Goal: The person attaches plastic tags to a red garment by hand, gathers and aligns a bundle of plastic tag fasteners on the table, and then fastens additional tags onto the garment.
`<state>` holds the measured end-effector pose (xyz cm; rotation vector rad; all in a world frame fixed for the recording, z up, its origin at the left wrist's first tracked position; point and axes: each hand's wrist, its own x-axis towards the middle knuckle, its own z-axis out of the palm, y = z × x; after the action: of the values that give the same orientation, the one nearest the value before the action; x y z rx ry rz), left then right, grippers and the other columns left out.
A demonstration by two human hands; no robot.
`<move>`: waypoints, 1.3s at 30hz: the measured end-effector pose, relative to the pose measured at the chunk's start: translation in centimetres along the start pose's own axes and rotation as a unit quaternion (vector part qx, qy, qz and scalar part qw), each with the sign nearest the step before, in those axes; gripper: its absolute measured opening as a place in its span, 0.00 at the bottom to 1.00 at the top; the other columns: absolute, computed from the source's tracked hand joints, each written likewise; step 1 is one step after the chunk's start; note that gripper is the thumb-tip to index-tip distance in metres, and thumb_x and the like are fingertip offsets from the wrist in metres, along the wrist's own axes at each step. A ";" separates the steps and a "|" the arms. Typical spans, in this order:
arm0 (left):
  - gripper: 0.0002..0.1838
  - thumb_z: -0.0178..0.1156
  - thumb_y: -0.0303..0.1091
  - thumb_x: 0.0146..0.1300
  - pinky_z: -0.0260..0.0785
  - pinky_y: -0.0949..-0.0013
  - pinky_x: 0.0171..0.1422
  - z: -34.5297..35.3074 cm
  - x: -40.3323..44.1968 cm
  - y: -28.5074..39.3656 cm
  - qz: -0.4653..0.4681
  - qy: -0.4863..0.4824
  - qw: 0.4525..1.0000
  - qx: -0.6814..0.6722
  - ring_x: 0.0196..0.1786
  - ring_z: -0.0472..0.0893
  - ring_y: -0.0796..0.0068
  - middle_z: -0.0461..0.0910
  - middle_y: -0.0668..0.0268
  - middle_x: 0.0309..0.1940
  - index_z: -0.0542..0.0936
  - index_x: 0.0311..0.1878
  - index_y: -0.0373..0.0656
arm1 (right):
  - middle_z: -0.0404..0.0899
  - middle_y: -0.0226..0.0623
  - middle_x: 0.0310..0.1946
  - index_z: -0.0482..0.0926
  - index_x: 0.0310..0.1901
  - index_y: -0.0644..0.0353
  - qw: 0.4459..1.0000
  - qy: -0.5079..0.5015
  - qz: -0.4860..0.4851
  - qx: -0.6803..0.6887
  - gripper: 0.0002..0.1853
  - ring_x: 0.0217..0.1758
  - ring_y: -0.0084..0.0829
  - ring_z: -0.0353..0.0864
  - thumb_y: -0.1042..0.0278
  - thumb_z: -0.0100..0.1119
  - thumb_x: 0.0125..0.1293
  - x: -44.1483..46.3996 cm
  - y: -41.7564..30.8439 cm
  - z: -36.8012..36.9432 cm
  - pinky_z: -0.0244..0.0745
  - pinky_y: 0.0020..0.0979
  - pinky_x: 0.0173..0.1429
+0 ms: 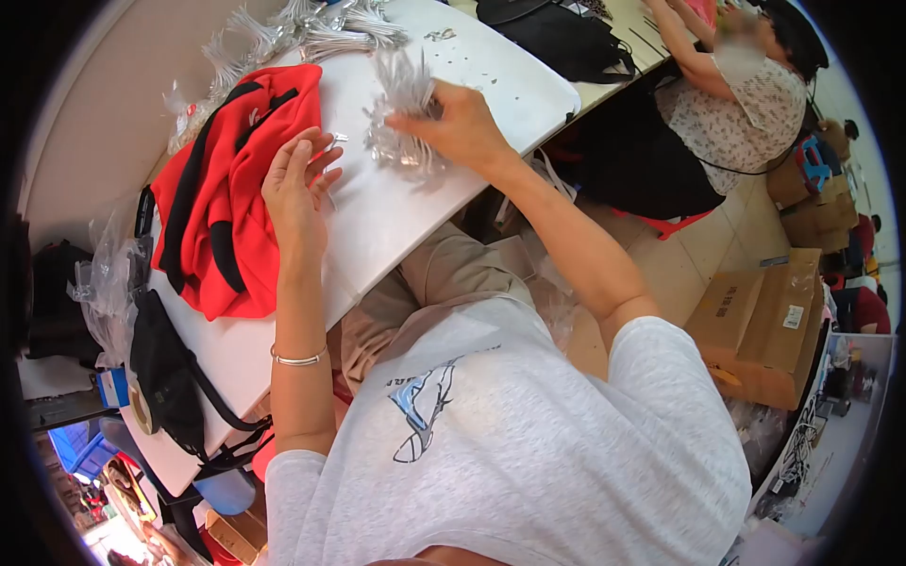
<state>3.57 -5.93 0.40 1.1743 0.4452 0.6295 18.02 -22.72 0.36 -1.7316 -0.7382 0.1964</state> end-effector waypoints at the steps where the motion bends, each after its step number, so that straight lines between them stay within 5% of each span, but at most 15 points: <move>1: 0.18 0.56 0.41 0.74 0.73 0.71 0.49 0.1 -0.4 0.0 -0.002 0.004 1.000 -0.003 0.49 0.82 0.70 0.83 0.59 0.51 0.79 0.58 0.39 | 0.87 0.37 0.39 0.84 0.53 0.62 0.997 0.010 0.034 0.072 0.19 0.38 0.32 0.84 0.63 0.70 0.63 0.0 0.3 0.0 0.80 0.29 0.47; 4: 0.20 0.54 0.43 0.75 0.72 0.70 0.52 0.7 -0.7 -0.3 -0.001 0.001 1.000 -0.031 0.51 0.82 0.70 0.82 0.58 0.53 0.78 0.61 0.40 | 0.86 0.40 0.44 0.82 0.57 0.60 0.963 0.007 0.075 0.258 0.19 0.44 0.36 0.85 0.64 0.66 0.66 1.1 1.9 -1.2 0.80 0.33 0.51; 7: 0.25 0.51 0.48 0.76 0.70 0.67 0.58 0.7 -0.4 -0.3 -0.013 -0.027 0.998 -0.046 0.55 0.80 0.68 0.80 0.56 0.57 0.76 0.66 0.41 | 0.83 0.44 0.57 0.78 0.63 0.59 0.779 -0.022 0.117 0.615 0.20 0.58 0.41 0.83 0.68 0.59 0.70 1.8 3.7 -2.1 0.78 0.39 0.65; 8: 0.25 0.51 0.48 0.76 0.70 0.67 0.58 1.1 -0.1 -0.3 -0.009 -0.030 0.998 -0.049 0.55 0.80 0.68 0.80 0.56 0.57 0.76 0.66 0.41 | 0.83 0.44 0.57 0.78 0.63 0.59 0.781 -0.023 0.113 0.613 0.20 0.58 0.41 0.83 0.68 0.59 0.70 2.1 3.5 -2.3 0.78 0.39 0.65; 12: 0.30 0.49 0.52 0.77 0.67 0.63 0.64 2.9 -0.1 -0.8 -0.042 -0.049 0.995 -0.072 0.60 0.77 0.65 0.75 0.54 0.64 0.70 0.72 0.41 | 0.75 0.47 0.66 0.72 0.68 0.58 0.627 -0.182 0.114 0.749 0.23 0.69 0.49 0.74 0.68 0.52 0.73 1.3 3.1 -1.7 0.72 0.49 0.72; 18: 0.31 0.49 0.52 0.76 0.64 0.60 0.69 5.1 -0.1 -0.3 0.071 -0.016 0.997 0.019 0.65 0.74 0.63 0.73 0.54 0.66 0.68 0.73 0.41 | 0.84 0.44 0.52 0.78 0.62 0.56 0.721 -0.005 0.165 0.672 0.20 0.53 0.39 0.86 0.72 0.62 0.68 0.8 -0.3 -0.1 0.84 0.38 0.56; 22: 0.32 0.53 0.51 0.74 0.61 0.64 0.69 4.4 0.1 -0.2 0.064 -0.041 0.997 0.017 0.64 0.74 0.67 0.76 0.56 0.64 0.68 0.73 0.41 | 0.85 0.40 0.54 0.80 0.60 0.61 0.893 0.176 0.151 0.386 0.23 0.50 0.34 0.85 0.69 0.68 0.63 1.8 -0.1 0.2 0.78 0.30 0.60; 26: 0.30 0.59 0.44 0.71 0.61 0.60 0.72 3.5 0.8 -1.5 0.066 -0.048 0.996 0.045 0.66 0.73 0.64 0.76 0.54 0.64 0.70 0.72 0.40 | 0.87 0.36 0.47 0.83 0.54 0.61 0.983 0.065 0.024 0.169 0.21 0.42 0.27 0.84 0.67 0.74 0.58 1.9 1.4 0.0 0.77 0.25 0.54; 32: 0.28 0.64 0.37 0.68 0.64 0.68 0.67 3.8 2.1 -1.3 0.149 -0.133 0.954 0.223 0.60 0.76 0.70 0.78 0.57 0.60 0.74 0.69 0.39 | 0.86 0.31 0.44 0.85 0.47 0.62 0.996 -0.088 -0.017 -0.005 0.16 0.40 0.22 0.82 0.69 0.74 0.57 2.1 0.0 -1.2 0.77 0.24 0.50; 37: 0.23 0.66 0.31 0.66 0.71 0.73 0.61 5.4 3.9 -0.8 0.068 -0.220 0.968 0.104 0.56 0.79 0.71 0.82 0.56 0.55 0.77 0.63 0.36 | 0.85 0.28 0.42 0.86 0.43 0.62 0.979 0.049 -0.195 -0.012 0.10 0.38 0.21 0.80 0.75 0.71 0.58 1.4 1.0 -1.5 0.76 0.24 0.47; 39: 0.21 0.66 0.31 0.66 0.71 0.74 0.59 5.7 4.3 -1.0 0.065 -0.230 0.965 0.107 0.54 0.79 0.73 0.83 0.58 0.53 0.78 0.61 0.36 | 0.85 0.28 0.41 0.86 0.42 0.62 0.978 0.076 -0.191 -0.015 0.10 0.37 0.21 0.79 0.76 0.70 0.58 0.6 1.2 -1.8 0.76 0.24 0.46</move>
<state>10.62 -7.35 1.36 1.5159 0.0399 0.4072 19.83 -23.98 -0.06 -1.5784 -0.9469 -0.2102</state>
